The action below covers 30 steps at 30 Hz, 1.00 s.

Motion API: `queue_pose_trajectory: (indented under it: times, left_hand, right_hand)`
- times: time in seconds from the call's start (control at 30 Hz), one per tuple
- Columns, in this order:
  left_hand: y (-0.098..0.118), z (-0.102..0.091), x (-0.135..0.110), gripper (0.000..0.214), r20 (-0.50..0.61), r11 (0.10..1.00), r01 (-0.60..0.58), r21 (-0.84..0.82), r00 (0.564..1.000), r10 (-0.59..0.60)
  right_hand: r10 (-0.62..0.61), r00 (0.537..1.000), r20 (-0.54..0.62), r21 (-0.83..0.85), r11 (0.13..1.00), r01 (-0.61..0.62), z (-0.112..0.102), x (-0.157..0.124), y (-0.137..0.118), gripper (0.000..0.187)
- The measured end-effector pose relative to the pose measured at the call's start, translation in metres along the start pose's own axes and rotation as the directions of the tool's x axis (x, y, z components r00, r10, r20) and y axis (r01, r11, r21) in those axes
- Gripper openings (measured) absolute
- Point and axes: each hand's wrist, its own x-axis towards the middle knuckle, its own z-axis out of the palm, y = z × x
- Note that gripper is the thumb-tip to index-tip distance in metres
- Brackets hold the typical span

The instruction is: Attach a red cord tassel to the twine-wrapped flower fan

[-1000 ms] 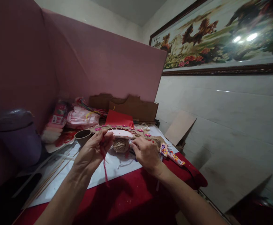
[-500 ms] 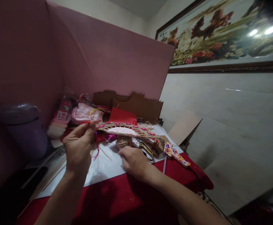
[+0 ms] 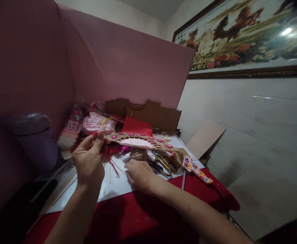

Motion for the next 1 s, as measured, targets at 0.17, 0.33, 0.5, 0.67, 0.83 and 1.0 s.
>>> queue_pose_trajectory:
  times: [0.17,0.33,0.5,0.67,0.83,1.0]
  left_hand:
    - [0.003,-0.001,0.002,0.018,-0.056,0.998,-0.041,-0.043,0.998,0.039]
    - [0.006,-0.003,0.005,0.019,-0.085,0.996,-0.054,-0.069,0.995,0.048]
    - [0.003,-0.006,0.007,0.021,-0.082,0.994,-0.077,-0.079,0.994,0.07]
    - [0.002,-0.006,0.009,0.024,-0.105,0.996,-0.041,-0.073,0.994,0.034]
    - [0.003,-0.005,0.009,0.022,-0.106,0.994,-0.031,-0.103,0.994,0.02]
    - [0.0,-0.007,0.011,0.021,-0.099,0.993,-0.039,-0.111,0.995,0.028]
  right_hand:
    - [-0.096,0.995,0.02,-0.02,0.995,0.096,0.002,0.021,-0.018,0.016]
    - [0.004,1.0,-0.012,-0.082,0.997,-0.005,0.006,0.064,-0.022,0.026]
    - [0.043,0.999,0.016,-0.104,0.994,-0.041,0.017,0.096,-0.026,0.025]
    - [0.083,0.995,0.046,-0.118,0.99,-0.077,0.019,0.099,-0.028,0.025]
    - [0.053,0.993,0.11,-0.128,0.991,-0.039,0.016,0.095,-0.028,0.019]
    - [0.072,0.982,0.174,-0.166,0.985,-0.043,0.017,0.103,-0.034,0.015]
